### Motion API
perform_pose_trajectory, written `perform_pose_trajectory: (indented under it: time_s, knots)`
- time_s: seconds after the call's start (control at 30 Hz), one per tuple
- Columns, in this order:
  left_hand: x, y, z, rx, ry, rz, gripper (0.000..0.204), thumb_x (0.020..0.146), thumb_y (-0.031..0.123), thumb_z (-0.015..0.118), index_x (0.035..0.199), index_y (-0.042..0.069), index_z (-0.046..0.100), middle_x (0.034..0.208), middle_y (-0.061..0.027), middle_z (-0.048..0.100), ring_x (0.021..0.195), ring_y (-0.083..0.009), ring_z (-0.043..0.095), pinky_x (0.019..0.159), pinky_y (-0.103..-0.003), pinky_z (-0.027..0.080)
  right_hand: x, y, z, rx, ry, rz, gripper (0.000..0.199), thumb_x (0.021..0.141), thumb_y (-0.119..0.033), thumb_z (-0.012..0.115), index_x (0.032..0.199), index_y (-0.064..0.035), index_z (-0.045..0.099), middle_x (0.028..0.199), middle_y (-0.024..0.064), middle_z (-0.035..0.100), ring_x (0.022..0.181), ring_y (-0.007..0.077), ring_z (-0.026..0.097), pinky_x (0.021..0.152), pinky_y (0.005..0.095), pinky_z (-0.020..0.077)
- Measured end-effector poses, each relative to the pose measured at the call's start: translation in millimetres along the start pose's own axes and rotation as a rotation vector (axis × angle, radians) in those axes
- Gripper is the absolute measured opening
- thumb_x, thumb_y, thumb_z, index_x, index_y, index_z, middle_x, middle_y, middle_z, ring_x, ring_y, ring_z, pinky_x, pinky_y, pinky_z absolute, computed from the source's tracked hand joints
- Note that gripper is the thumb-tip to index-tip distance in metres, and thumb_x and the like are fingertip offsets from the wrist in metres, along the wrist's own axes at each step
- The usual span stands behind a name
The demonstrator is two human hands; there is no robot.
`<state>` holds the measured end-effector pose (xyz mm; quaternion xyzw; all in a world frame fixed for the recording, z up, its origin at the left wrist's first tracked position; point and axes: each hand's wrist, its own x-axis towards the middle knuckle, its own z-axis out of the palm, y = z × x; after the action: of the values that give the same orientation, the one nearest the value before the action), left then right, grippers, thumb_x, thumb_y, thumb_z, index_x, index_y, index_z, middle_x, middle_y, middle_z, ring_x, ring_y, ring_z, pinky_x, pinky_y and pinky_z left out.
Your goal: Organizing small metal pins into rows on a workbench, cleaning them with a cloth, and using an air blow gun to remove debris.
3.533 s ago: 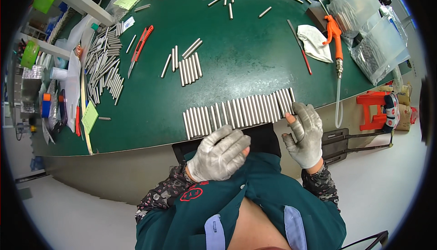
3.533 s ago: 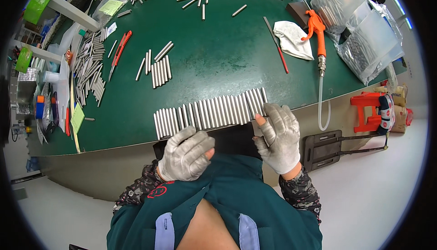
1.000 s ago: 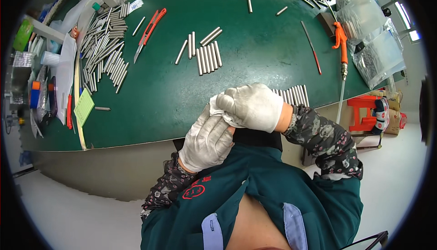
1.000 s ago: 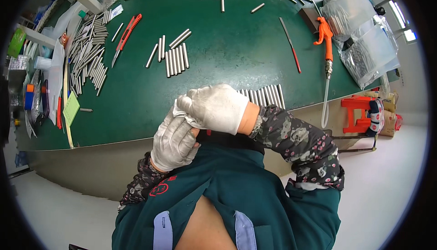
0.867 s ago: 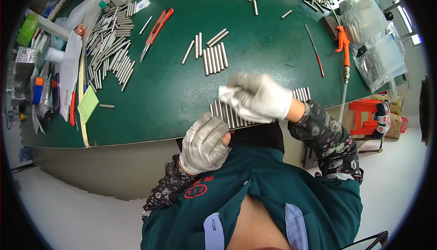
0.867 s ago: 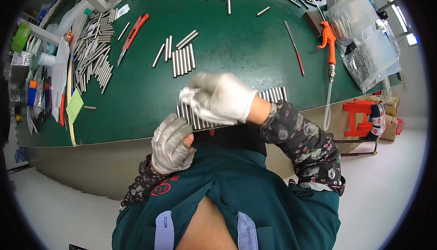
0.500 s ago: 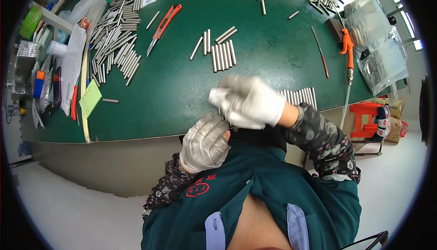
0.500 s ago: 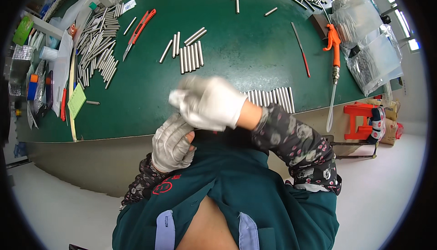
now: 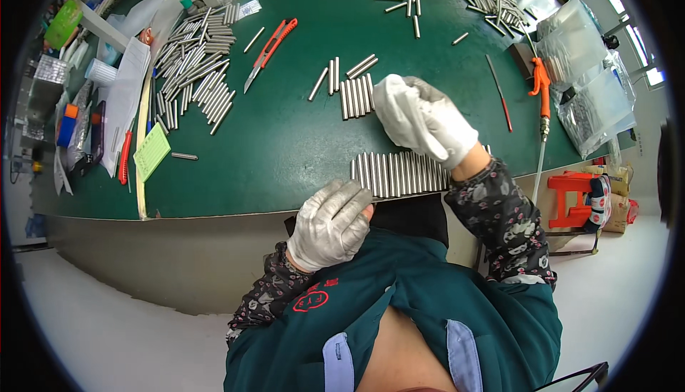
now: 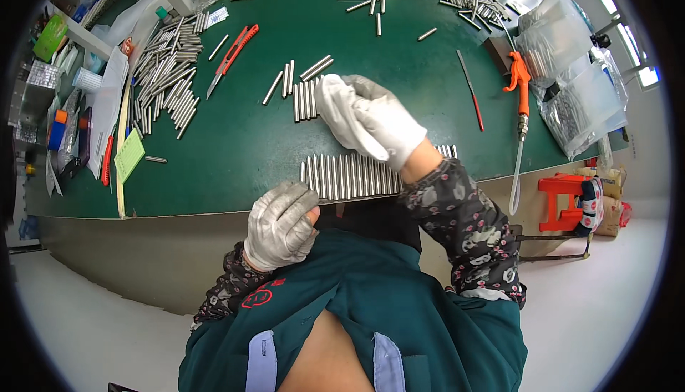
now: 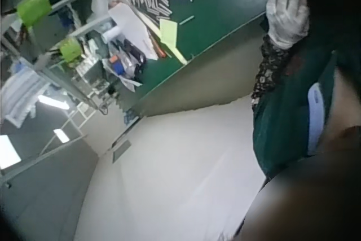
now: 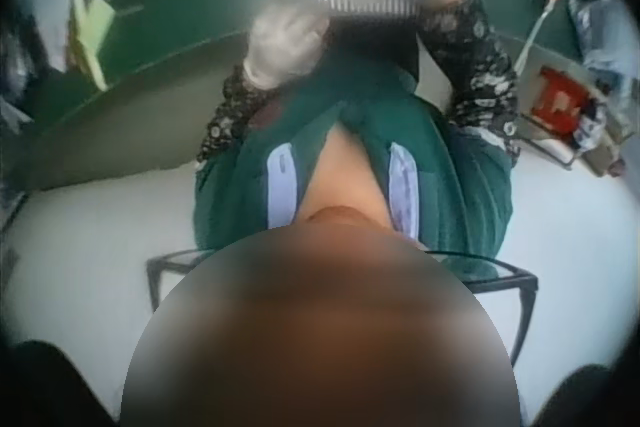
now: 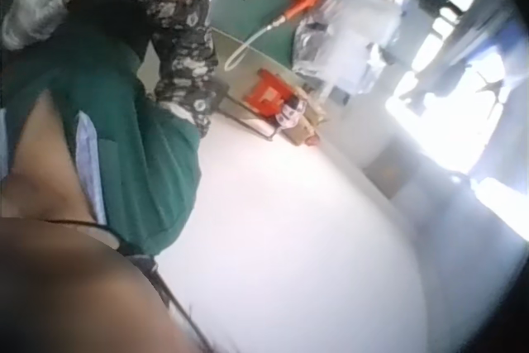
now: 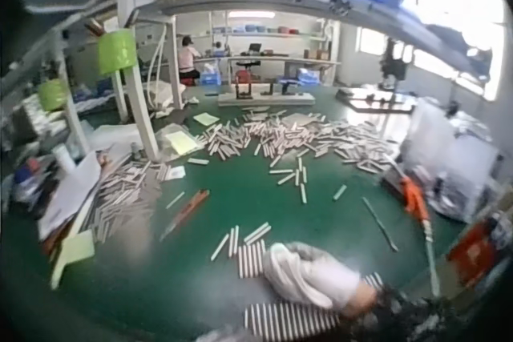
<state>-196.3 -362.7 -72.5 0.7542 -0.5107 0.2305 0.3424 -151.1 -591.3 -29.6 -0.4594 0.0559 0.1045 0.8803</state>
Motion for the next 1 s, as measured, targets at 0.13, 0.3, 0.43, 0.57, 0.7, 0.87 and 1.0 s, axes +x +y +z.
perform_pose_trajectory:
  time_s: [0.13, 0.3, 0.43, 0.57, 0.7, 0.87, 1.0]
  knots:
    - [7, 8, -2, -0.019, -0.052, -0.002, 0.011, 0.075, 0.009, 0.064, 0.082, 0.005, 0.058, 0.093, -0.0092, 0.067, 0.09, -0.0264, 0.064, 0.083, -0.043, 0.052, -15, -14, -12, -0.132, -0.138, 0.107, 0.041, 0.09, -0.022, 0.065, 0.122, -0.0007, 0.052, 0.111, 0.0051, 0.061, 0.099, 0.0127, 0.06, 0.087, 0.0249, 0.0495]
    - [11, 9, 1, -0.024, -0.085, -0.022, 0.006, 0.076, 0.009, 0.066, 0.077, 0.005, 0.061, 0.095, -0.0083, 0.069, 0.093, -0.0239, 0.066, 0.087, -0.042, 0.051, -22, -32, 6, -1.59, 0.234, -0.029, 0.027, 0.088, -0.008, 0.056, 0.113, 0.0001, 0.06, 0.103, 0.0093, 0.064, 0.093, 0.0154, 0.062, 0.084, 0.0288, 0.0492]
    - [8, 8, 5, -0.041, -0.067, -0.03, 0.006, 0.076, 0.008, 0.065, 0.075, 0.004, 0.06, 0.094, -0.0098, 0.069, 0.093, -0.0246, 0.066, 0.086, -0.042, 0.052, -34, -31, 15, -1.4, 0.117, -0.502, 0.037, 0.079, -0.017, 0.061, 0.114, -0.0065, 0.062, 0.105, 0.0194, 0.063, 0.095, 0.0353, 0.062, 0.083, 0.0422, 0.0499]
    - [10, 12, 5, -0.076, -0.04, -0.058, 0.007, 0.077, 0.006, 0.065, 0.075, 0.002, 0.059, 0.092, -0.0112, 0.069, 0.093, -0.0263, 0.067, 0.088, -0.043, 0.053, -39, -4, 26, -1.744, -0.299, -0.306, 0.058, 0.072, -0.03, 0.075, 0.125, -0.0109, 0.06, 0.116, 0.0179, 0.056, 0.102, 0.037, 0.057, 0.087, 0.0436, 0.0491]
    - [6, 10, 12, -0.12, -0.003, -0.048, 0.01, 0.073, 0.005, 0.061, 0.078, 0.003, 0.054, 0.093, -0.0139, 0.066, 0.092, -0.0323, 0.065, 0.088, -0.049, 0.052, -24, 6, 16, -1.681, -0.153, -0.281, 0.037, 0.074, -0.022, 0.073, 0.107, -0.008, 0.065, 0.096, 0.0125, 0.062, 0.085, 0.0325, 0.06, 0.076, 0.0416, 0.0493]
    - [6, 13, 8, -0.058, -0.034, -0.076, 0.007, 0.075, 0.004, 0.064, 0.071, 0.003, 0.059, 0.09, -0.0106, 0.069, 0.092, -0.027, 0.068, 0.089, -0.044, 0.053, -29, -5, 33, -1.646, -0.215, -0.593, 0.03, 0.072, -0.025, 0.074, 0.1, -0.0137, 0.071, 0.093, 0.011, 0.064, 0.084, 0.0304, 0.06, 0.076, 0.0404, 0.0473]
    - [4, 12, 7, -0.058, -0.012, -0.065, 0.007, 0.074, 0.005, 0.065, 0.07, 0.003, 0.059, 0.091, -0.0105, 0.069, 0.092, -0.0273, 0.068, 0.09, -0.044, 0.053, -23, 15, 30, -1.725, -0.285, -0.652, 0.037, 0.074, -0.025, 0.073, 0.109, -0.0127, 0.068, 0.092, 0.0112, 0.065, 0.083, 0.0308, 0.06, 0.076, 0.0404, 0.0483]
